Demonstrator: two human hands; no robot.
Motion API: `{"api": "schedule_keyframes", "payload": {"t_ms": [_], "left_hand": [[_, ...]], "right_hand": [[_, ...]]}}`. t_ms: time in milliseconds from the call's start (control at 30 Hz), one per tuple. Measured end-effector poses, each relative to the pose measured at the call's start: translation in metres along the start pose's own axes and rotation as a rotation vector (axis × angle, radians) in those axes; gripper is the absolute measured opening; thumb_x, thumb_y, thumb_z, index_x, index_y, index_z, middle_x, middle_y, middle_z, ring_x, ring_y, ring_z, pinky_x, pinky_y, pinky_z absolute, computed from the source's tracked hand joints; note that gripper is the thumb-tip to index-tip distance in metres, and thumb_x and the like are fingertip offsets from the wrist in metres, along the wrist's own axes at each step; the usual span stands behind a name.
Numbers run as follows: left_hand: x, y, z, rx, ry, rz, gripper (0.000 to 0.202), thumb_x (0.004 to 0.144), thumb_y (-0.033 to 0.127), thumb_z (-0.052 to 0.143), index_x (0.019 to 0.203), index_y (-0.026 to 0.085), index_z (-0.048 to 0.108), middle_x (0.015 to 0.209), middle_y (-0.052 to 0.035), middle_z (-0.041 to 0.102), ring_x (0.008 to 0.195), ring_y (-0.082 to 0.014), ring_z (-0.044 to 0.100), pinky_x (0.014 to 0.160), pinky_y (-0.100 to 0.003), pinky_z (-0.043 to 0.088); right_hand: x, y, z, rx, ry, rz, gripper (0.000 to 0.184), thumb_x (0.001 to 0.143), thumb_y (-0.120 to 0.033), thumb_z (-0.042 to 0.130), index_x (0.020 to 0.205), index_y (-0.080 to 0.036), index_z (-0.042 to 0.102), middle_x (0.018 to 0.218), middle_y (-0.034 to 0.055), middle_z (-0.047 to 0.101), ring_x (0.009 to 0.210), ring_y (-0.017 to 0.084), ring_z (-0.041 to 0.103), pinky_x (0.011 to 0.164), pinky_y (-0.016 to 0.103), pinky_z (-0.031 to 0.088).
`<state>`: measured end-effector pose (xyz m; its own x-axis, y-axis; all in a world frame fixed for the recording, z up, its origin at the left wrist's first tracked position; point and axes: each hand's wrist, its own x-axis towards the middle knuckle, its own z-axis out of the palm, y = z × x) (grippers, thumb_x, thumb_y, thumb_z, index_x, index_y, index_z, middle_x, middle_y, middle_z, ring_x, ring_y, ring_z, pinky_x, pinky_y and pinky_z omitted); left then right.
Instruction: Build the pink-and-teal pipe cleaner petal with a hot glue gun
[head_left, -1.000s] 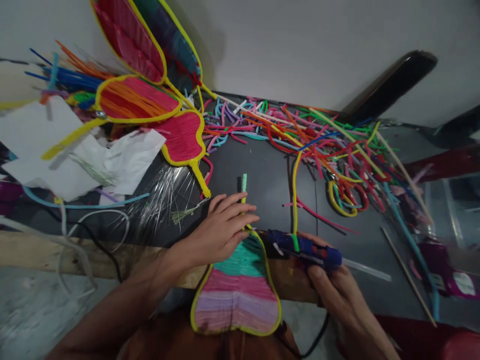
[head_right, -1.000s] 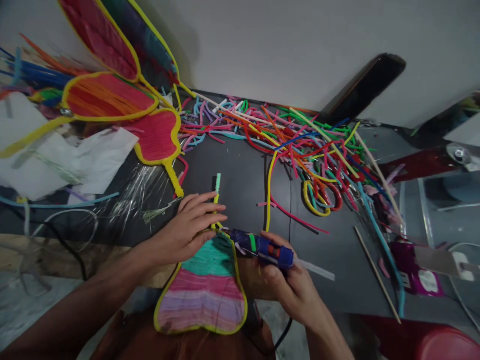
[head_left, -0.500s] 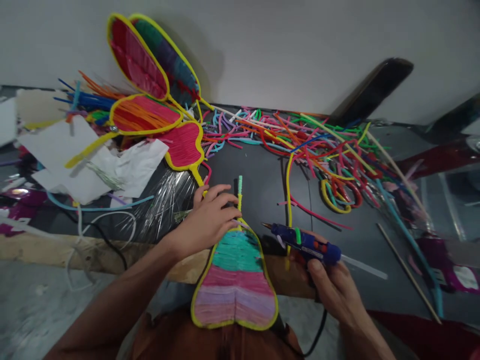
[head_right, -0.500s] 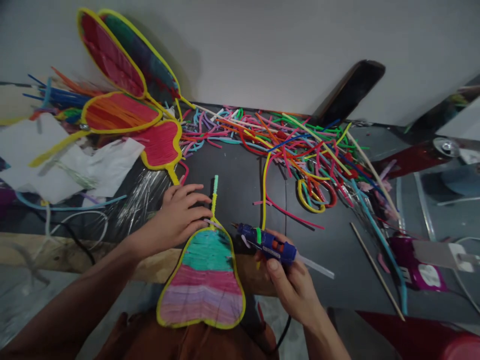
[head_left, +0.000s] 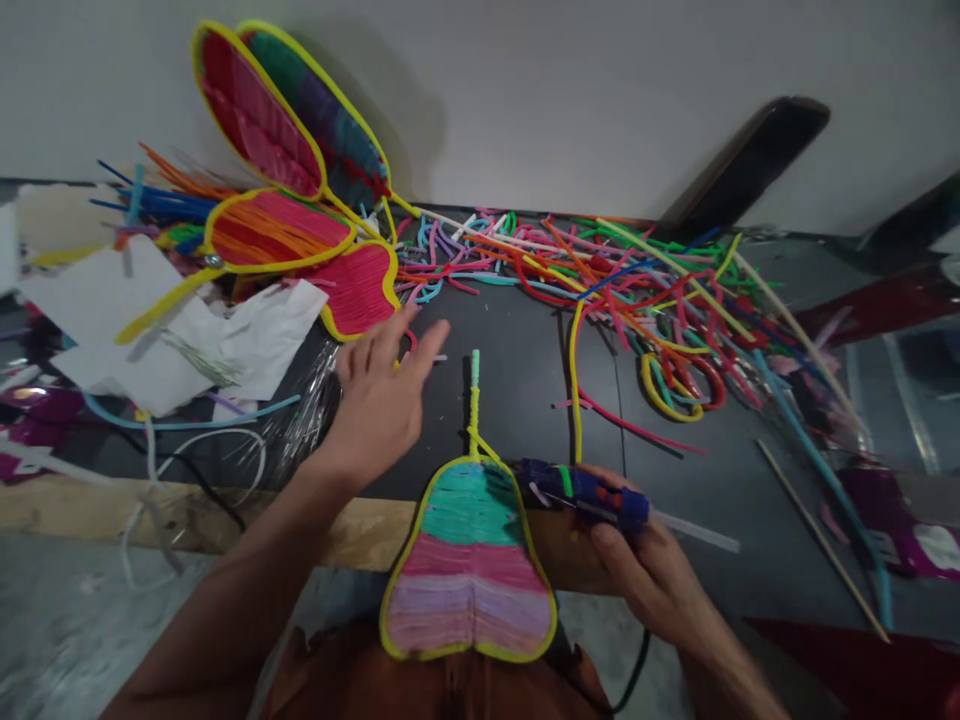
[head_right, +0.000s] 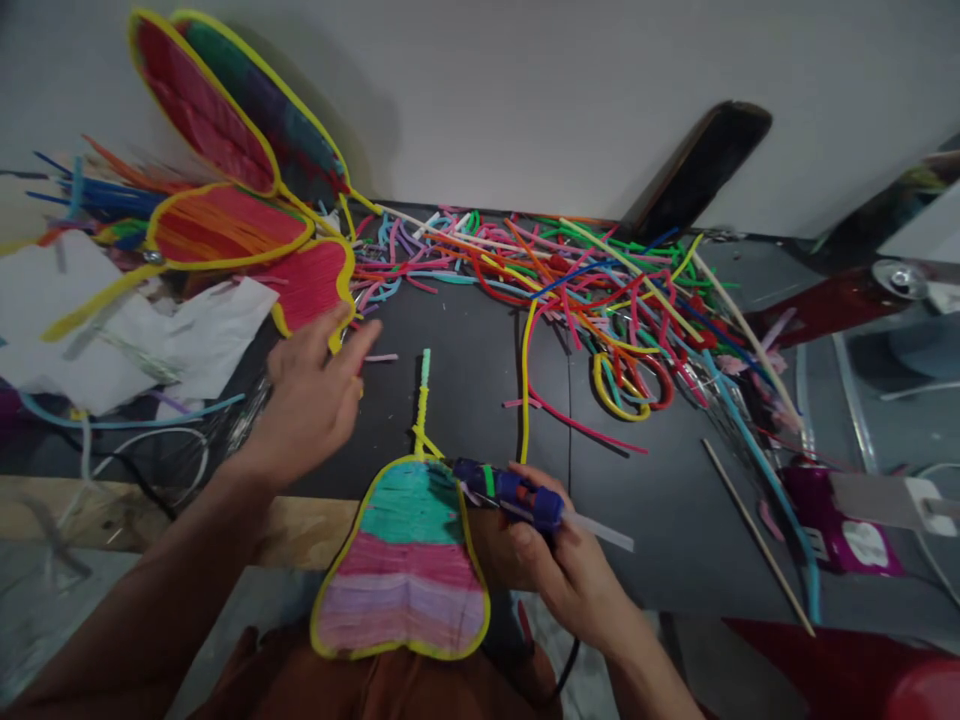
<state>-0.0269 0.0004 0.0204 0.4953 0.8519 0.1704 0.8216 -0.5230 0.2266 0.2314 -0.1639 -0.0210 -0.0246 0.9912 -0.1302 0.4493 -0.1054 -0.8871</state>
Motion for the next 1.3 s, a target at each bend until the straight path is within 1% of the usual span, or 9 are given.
{"api": "schedule_keyframes", "payload": {"t_ms": [100, 200, 300, 467, 633, 833, 967, 1100, 1300], "left_hand": [[-0.01, 0.004, 0.01, -0.146, -0.156, 0.246, 0.032, 0.089, 0.022, 0.051, 0.12, 0.025, 0.057, 0.134, -0.0067, 0.052, 0.13, -0.0295, 0.037, 0.104, -0.052, 0.027], [-0.021, 0.008, 0.024, -0.227, -0.278, 0.349, 0.032, 0.085, 0.031, 0.06, 0.117, 0.026, 0.059, 0.13, -0.0048, 0.057, 0.131, -0.0292, 0.035, 0.106, -0.054, 0.021], [-0.025, 0.009, 0.03, -0.248, -0.306, 0.345, 0.034, 0.082, 0.032, 0.064, 0.115, 0.025, 0.06, 0.127, -0.0052, 0.059, 0.13, -0.0296, 0.035, 0.107, -0.056, 0.017], [-0.023, 0.006, 0.034, -0.269, -0.285, 0.34, 0.034, 0.08, 0.037, 0.067, 0.112, 0.025, 0.062, 0.123, -0.0046, 0.061, 0.129, -0.0289, 0.036, 0.107, -0.054, 0.016], [-0.025, 0.005, 0.037, -0.266, -0.275, 0.351, 0.034, 0.079, 0.038, 0.068, 0.11, 0.025, 0.062, 0.124, -0.0046, 0.06, 0.128, -0.0299, 0.036, 0.107, -0.053, 0.017], [-0.024, 0.005, 0.038, -0.269, -0.288, 0.35, 0.037, 0.079, 0.036, 0.068, 0.113, 0.024, 0.061, 0.124, -0.0065, 0.06, 0.129, -0.0303, 0.035, 0.106, -0.054, 0.018], [-0.024, 0.005, 0.037, -0.286, -0.276, 0.351, 0.033, 0.079, 0.034, 0.067, 0.111, 0.024, 0.063, 0.123, -0.0063, 0.061, 0.129, -0.0299, 0.035, 0.107, -0.054, 0.019], [-0.024, 0.006, 0.036, -0.291, -0.27, 0.355, 0.03, 0.079, 0.033, 0.067, 0.108, 0.023, 0.064, 0.122, -0.0056, 0.061, 0.129, -0.0295, 0.036, 0.107, -0.054, 0.02], [-0.023, 0.007, 0.034, -0.233, -0.25, 0.355, 0.034, 0.078, 0.036, 0.069, 0.109, 0.022, 0.063, 0.12, -0.0074, 0.06, 0.123, -0.03, 0.039, 0.104, -0.052, 0.022]], "right_hand": [[0.01, -0.005, 0.002, -0.065, -0.123, -0.047, 0.042, 0.094, -0.035, 0.042, 0.132, -0.018, 0.044, 0.099, 0.0097, 0.066, 0.086, 0.019, 0.065, 0.08, 0.031, 0.054], [0.018, -0.008, 0.003, -0.117, -0.163, -0.06, 0.043, 0.093, -0.034, 0.043, 0.133, -0.018, 0.042, 0.111, 0.0119, 0.063, 0.098, 0.021, 0.063, 0.087, 0.033, 0.052], [0.021, -0.007, 0.003, -0.166, -0.182, -0.062, 0.046, 0.093, -0.033, 0.044, 0.136, -0.017, 0.039, 0.115, 0.0127, 0.062, 0.099, 0.021, 0.064, 0.085, 0.032, 0.052], [0.018, -0.001, 0.003, -0.217, -0.197, -0.061, 0.048, 0.093, -0.035, 0.044, 0.138, -0.018, 0.038, 0.124, 0.0142, 0.059, 0.104, 0.023, 0.063, 0.086, 0.032, 0.051], [0.019, 0.0, 0.005, -0.242, -0.192, -0.042, 0.051, 0.093, -0.037, 0.044, 0.139, -0.018, 0.036, 0.115, 0.013, 0.064, 0.092, 0.021, 0.067, 0.079, 0.03, 0.053], [0.019, 0.004, 0.006, -0.242, -0.19, -0.031, 0.05, 0.092, -0.038, 0.044, 0.138, -0.018, 0.037, 0.115, 0.0133, 0.065, 0.09, 0.022, 0.068, 0.075, 0.03, 0.054], [0.017, 0.004, 0.006, -0.26, -0.181, -0.022, 0.053, 0.092, -0.039, 0.045, 0.14, -0.018, 0.036, 0.105, 0.0122, 0.068, 0.088, 0.023, 0.068, 0.07, 0.029, 0.054], [0.019, -0.002, 0.007, -0.307, -0.147, -0.03, 0.054, 0.09, -0.042, 0.045, 0.138, -0.017, 0.04, 0.097, 0.0121, 0.068, 0.09, 0.025, 0.067, 0.071, 0.033, 0.055], [0.019, -0.005, 0.005, -0.324, -0.149, -0.059, 0.054, 0.091, -0.04, 0.045, 0.139, -0.017, 0.036, 0.098, 0.0122, 0.069, 0.085, 0.024, 0.069, 0.067, 0.03, 0.055]]}}
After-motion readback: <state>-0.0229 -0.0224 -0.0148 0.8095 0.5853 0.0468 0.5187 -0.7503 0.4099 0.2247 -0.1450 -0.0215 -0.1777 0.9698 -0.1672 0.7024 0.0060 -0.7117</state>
